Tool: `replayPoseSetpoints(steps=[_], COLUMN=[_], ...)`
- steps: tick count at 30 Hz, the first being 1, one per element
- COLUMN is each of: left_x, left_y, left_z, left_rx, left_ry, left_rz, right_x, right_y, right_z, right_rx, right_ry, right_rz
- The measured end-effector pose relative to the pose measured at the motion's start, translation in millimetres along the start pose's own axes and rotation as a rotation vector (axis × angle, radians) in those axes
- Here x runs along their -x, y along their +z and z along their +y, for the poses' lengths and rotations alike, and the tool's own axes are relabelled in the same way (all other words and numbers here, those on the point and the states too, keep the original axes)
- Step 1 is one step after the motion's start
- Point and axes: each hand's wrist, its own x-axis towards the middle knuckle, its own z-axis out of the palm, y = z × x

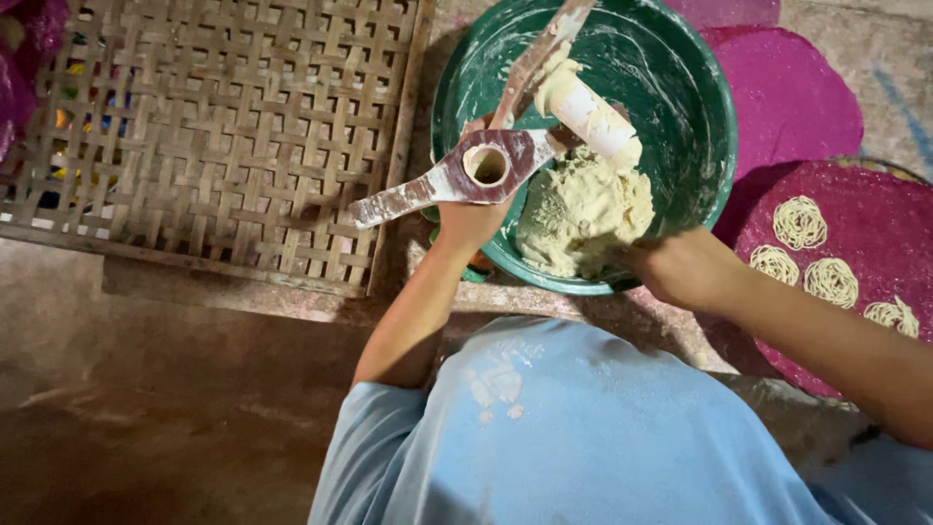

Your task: The person uses a manual noodle press to extrude dough into thin strands, forming circular nests on a pink tray. They repeatedly load dough into the press, push the plunger, and arrange the resulting noodles on the tray.

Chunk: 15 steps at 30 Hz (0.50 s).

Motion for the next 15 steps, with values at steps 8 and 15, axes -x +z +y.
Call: replayPoseSetpoints(steps=[8,15], left_x=[-28,-28], left_y=[-34,-18], left_z=[8,20], left_rx=[-0.276,-0.664], left_ry=[-0.003,0.189], left_rz=[-0.141,-0.539], right_x=[61,57], right_y=[-65,-149], right_z=[3,4], right_rx=[-0.787,-0.258], right_ry=[-0.012,0.295], right_rz=[0.315,0.045])
